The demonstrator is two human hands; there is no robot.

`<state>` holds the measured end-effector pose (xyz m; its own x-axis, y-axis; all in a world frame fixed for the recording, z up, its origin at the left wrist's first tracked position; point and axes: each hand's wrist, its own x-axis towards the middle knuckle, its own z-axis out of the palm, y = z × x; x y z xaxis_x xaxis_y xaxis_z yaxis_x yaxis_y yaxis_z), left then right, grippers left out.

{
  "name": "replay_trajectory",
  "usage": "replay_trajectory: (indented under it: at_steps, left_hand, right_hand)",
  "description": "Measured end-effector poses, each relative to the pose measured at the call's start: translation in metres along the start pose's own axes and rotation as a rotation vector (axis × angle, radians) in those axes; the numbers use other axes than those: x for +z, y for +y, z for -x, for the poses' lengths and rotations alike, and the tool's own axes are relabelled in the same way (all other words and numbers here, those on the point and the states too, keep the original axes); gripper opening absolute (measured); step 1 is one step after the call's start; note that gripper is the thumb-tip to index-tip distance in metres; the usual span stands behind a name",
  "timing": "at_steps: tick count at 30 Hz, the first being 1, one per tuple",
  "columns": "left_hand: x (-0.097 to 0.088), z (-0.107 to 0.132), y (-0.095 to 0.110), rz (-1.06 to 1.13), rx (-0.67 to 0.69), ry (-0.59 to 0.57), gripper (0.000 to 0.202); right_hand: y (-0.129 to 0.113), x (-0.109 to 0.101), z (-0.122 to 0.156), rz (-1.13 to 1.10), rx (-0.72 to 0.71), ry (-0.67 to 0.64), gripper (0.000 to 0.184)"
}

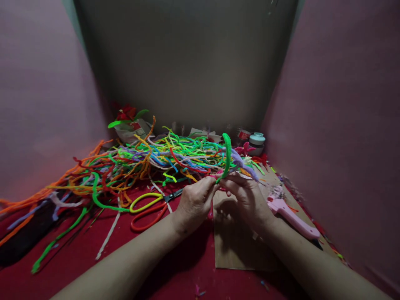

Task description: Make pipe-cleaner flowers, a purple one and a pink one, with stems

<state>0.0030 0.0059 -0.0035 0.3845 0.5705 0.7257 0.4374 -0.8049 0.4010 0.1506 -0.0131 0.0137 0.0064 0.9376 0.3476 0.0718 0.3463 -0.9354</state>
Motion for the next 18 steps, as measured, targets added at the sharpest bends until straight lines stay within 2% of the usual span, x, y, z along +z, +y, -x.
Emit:
replay_trajectory:
  at_steps: [11, 18]
  left_hand:
    - [-0.004, -0.004, 0.01, 0.271, -0.346, -0.048, 0.018]
    - [-0.007, -0.009, 0.015, 0.526, -0.529, -0.044, 0.019]
  right_hand:
    - [-0.004, -0.001, -0.001, 0.062, -0.015, -0.02, 0.027]
    - [0.003, -0.001, -0.002, -0.039, -0.021, -0.066, 0.02]
